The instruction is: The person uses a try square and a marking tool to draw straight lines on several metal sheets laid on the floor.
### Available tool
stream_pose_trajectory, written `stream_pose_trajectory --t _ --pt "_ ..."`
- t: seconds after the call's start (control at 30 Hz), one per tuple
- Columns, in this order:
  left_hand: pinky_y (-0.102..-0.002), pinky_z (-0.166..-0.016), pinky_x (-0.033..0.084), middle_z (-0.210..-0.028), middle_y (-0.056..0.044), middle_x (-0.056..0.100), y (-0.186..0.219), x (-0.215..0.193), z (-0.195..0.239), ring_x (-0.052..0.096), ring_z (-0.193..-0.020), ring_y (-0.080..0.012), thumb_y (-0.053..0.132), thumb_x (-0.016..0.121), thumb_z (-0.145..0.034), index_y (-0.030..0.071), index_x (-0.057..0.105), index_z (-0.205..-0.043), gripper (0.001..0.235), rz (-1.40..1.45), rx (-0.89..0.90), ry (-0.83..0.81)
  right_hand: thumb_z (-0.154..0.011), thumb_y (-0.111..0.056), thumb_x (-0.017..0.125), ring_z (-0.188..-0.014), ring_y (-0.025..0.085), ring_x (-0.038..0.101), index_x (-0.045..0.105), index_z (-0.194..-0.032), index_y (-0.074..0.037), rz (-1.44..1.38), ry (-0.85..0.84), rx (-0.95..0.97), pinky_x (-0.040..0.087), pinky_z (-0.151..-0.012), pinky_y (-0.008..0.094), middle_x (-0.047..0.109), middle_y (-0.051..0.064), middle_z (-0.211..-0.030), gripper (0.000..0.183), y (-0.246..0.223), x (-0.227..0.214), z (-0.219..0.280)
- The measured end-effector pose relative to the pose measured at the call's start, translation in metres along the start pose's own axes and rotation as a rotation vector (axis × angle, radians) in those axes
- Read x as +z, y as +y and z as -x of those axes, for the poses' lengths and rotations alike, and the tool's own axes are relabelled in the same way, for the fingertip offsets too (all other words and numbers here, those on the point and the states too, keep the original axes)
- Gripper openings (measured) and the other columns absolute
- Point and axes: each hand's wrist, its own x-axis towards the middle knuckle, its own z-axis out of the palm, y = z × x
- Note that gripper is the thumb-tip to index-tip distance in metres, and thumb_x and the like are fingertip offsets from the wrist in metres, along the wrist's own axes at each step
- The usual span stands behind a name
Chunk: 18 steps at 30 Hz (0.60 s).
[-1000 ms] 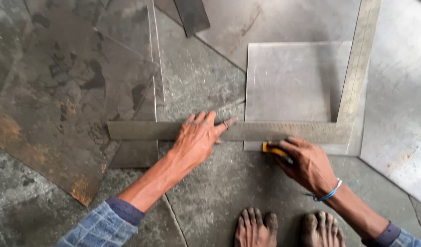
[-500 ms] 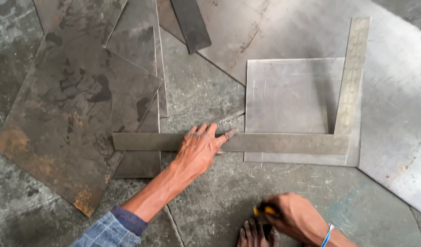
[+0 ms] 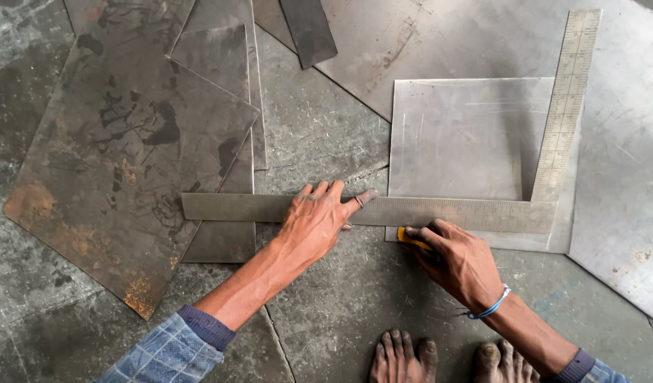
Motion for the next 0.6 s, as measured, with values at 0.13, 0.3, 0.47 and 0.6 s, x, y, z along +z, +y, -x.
stream_pose_trajectory --t 0.13,0.3,0.47,0.6 --pt "-0.051 -0.089 0.051 -0.095 -0.013 0.057 0.001 0.003 -0.004 0.059 -0.094 -0.0306 0.012 0.065 -0.091 0.031 0.052 -0.151 0.064 0.0 -0.006 -0.011 -0.081 -0.024 0.076 -0.073 0.025 0.065 0.067 -0.115 -0.013 0.038 -0.01 -0.02 0.057 -0.062 0.04 0.059 0.006 -0.088 0.036 -0.001 0.001 -0.002" --pt "-0.051 -0.087 0.05 -0.097 -0.014 0.057 0.001 0.001 -0.002 0.059 -0.094 -0.0327 0.01 0.065 -0.091 0.03 0.051 -0.152 0.065 0.007 -0.01 -0.026 -0.086 -0.027 0.074 -0.066 0.027 0.066 0.068 -0.116 -0.014 0.063 -0.069 0.052 0.056 -0.056 0.041 0.062 0.007 -0.086 0.033 -0.012 -0.006 -0.007" --pt "-0.052 -0.088 0.049 -0.105 -0.014 0.058 0.0 0.004 0.002 0.059 -0.1 -0.0341 0.001 0.064 -0.088 0.028 0.052 -0.151 0.07 -0.06 0.01 0.001 -0.098 -0.033 0.067 -0.062 0.027 0.07 0.066 -0.107 -0.012 0.012 -0.259 0.209 0.058 -0.058 0.041 0.072 0.007 -0.087 0.023 -0.006 0.02 0.02" --pt "-0.054 -0.089 0.048 -0.108 -0.019 0.056 -0.003 -0.003 -0.007 0.058 -0.101 -0.0371 0.004 0.063 -0.091 0.028 0.049 -0.153 0.069 -0.026 0.004 -0.043 -0.078 -0.034 0.08 -0.083 0.035 0.071 0.073 -0.107 -0.018 -0.075 -0.131 -0.124 0.059 -0.071 0.043 0.074 0.014 -0.092 0.034 0.005 0.031 0.032"
